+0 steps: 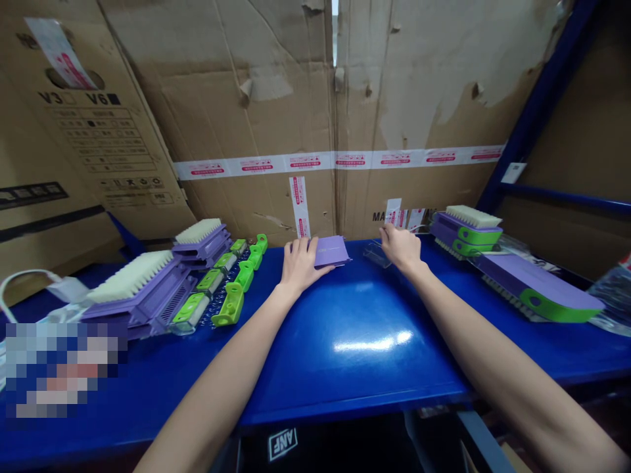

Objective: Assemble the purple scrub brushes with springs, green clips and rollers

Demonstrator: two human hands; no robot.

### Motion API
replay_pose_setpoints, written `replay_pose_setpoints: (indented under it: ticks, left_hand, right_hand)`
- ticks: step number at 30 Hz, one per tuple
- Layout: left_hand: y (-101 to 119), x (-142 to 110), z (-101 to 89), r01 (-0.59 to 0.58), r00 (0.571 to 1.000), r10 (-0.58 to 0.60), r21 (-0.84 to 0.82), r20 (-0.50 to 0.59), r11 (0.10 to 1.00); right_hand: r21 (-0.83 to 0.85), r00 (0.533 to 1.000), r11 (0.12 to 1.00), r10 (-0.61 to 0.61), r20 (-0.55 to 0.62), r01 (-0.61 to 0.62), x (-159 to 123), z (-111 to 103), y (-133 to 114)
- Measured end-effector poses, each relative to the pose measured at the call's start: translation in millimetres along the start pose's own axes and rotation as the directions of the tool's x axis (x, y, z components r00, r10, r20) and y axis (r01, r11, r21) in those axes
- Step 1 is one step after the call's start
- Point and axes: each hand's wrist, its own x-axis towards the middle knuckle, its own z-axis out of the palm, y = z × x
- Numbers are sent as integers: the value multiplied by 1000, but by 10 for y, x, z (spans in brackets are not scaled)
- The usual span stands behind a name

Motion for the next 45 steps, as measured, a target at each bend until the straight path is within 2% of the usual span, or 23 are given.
replay_pose_setpoints:
  ticks: [3, 5, 7, 10, 13, 18, 23, 25, 29, 34, 41, 45]
  left_hand:
    - [-5, -8, 20, -33, 999, 33, -9, -5, 999]
    - [-2, -14, 35, -53, 999, 53, -5, -3, 999]
    - [5, -20, 48, -59, 998, 59, 6, -1, 998]
    - [9, -26, 61, -50, 999, 51, 17, -6, 999]
    - [-5, -28, 73, -40, 999, 40, 12, -14, 999]
    - [-37, -28, 97, -36, 999, 36, 2, -26, 999]
    - [-44, -27, 116, -49, 998, 49, -9, -26, 999]
    - [-48, -28, 128, -46, 998, 46, -13, -31, 999]
    - [-63, -33, 161, -37, 999, 36, -25, -32, 999]
    - [-71, -37, 177, -30, 999, 28, -70, -31, 997]
    - [-66, -29, 162, -22, 1000, 21, -76, -16, 997]
    - [-65, -24, 151, -21, 1000, 20, -87, -3, 996]
  right_hand:
    - [127, 988, 992, -7, -153, 27, 1, -23, -74]
    - [257, 984, 966, 23, -179, 24, -2, -20, -154]
    - [415, 985, 910, 52, -163, 20, -16, -2, -253]
    - [627, 993, 777, 33, -115, 47, -58, 35, -412]
    - [741, 998, 671, 14, -65, 38, -111, 69, -536]
    - [789, 1000, 614, 27, 3, -19, -165, 189, -589]
    - [842, 990, 534, -51, 131, -84, -136, 323, -529]
    - [862, 972, 489, -107, 208, -130, -123, 314, -510]
    - [873, 904, 420, -225, 364, -247, -122, 211, -478]
    - [881, 858, 352, -289, 424, -316, -125, 140, -429]
    - [883, 855, 369, -314, 413, -291, -111, 192, -426]
    - [872, 869, 431, -312, 385, -231, -94, 265, -418]
